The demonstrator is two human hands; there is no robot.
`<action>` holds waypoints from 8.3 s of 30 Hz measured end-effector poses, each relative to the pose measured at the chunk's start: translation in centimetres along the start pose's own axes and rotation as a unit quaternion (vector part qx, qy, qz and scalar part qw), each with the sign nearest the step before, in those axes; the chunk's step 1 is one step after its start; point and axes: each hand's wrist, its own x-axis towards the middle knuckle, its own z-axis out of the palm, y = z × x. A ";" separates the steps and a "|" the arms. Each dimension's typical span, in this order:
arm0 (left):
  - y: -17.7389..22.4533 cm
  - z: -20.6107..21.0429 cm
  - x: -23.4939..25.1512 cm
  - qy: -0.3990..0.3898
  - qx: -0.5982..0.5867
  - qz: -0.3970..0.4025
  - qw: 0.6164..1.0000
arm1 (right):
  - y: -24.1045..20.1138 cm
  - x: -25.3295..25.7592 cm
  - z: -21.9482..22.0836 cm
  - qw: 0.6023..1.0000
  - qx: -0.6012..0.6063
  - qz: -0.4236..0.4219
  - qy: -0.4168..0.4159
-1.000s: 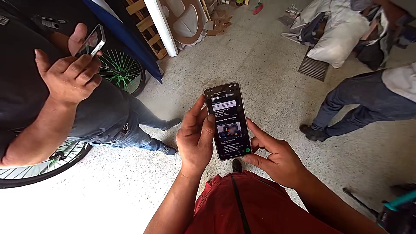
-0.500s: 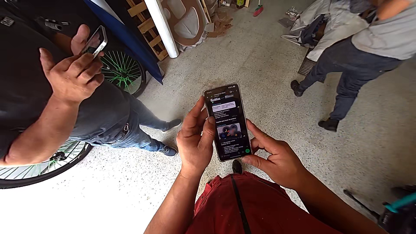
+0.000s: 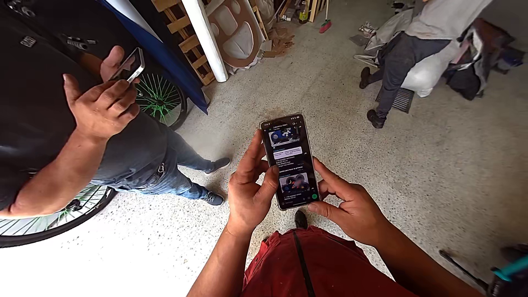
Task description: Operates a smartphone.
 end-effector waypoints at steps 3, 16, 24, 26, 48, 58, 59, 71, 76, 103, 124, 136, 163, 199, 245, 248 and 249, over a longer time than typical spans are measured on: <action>0.0 0.0 -0.1 -0.001 0.005 0.001 1.000 | 0.0 -0.1 0.1 1.000 0.001 -0.004 0.004; 0.1 0.1 -0.3 -0.008 0.012 -0.003 1.000 | -0.1 -0.4 0.1 1.000 0.005 -0.005 0.007; 0.1 -0.2 -0.2 -0.035 0.006 -0.005 0.999 | 0.0 -0.4 0.1 1.000 0.005 -0.003 0.011; 0.1 -0.6 -0.2 -0.076 0.007 -0.013 0.997 | 0.0 -0.3 0.0 1.000 0.004 -0.003 0.013; 0.0 0.4 0.3 -0.034 0.031 -0.026 0.999 | -0.2 -0.1 -0.5 1.000 -0.004 0.001 0.015; -0.3 0.4 0.2 -0.086 -0.017 -0.042 0.995 | 0.0 -0.3 -0.6 1.000 0.009 0.010 0.014; -0.2 0.5 0.3 -0.084 -0.017 -0.042 0.995 | 0.0 -0.2 -0.6 1.000 0.010 0.010 0.015; -0.6 1.6 1.6 -0.040 0.000 -0.023 0.999 | 0.5 -0.1 -1.4 0.999 0.011 0.014 0.029; -1.6 3.1 3.4 -0.126 -0.056 -0.055 0.989 | 1.0 0.1 -3.5 0.998 -0.003 0.027 0.055; -13.4 22.2 20.7 -0.096 -0.162 -0.100 0.977 | 12.1 8.5 -25.6 0.995 0.011 0.052 0.083; -26.3 26.7 46.0 -0.207 -0.169 -0.075 0.961 | 20.9 29.3 -39.8 0.990 -0.037 0.059 0.125; -26.8 33.7 49.6 -0.097 -0.121 -0.052 0.987 | 23.9 32.1 -49.0 0.998 -0.010 0.005 0.064; -26.6 33.3 49.7 -0.105 -0.068 -0.039 0.991 | 25.1 33.7 -49.6 0.999 -0.005 -0.030 0.040; -27.1 32.0 49.9 -0.099 -0.035 -0.048 0.993 | 25.8 35.2 -48.8 0.999 0.013 -0.022 0.024; -28.8 35.5 51.8 0.037 -0.216 -0.146 0.965 | 29.3 38.1 -50.4 0.998 0.063 -0.029 0.006; -28.8 36.3 51.7 0.062 -0.202 -0.157 0.965 | 29.6 37.8 -50.5 0.998 0.053 -0.025 0.011; -28.7 36.6 51.6 0.077 -0.191 -0.164 0.965 | 29.6 37.7 -50.5 0.999 0.045 -0.024 0.012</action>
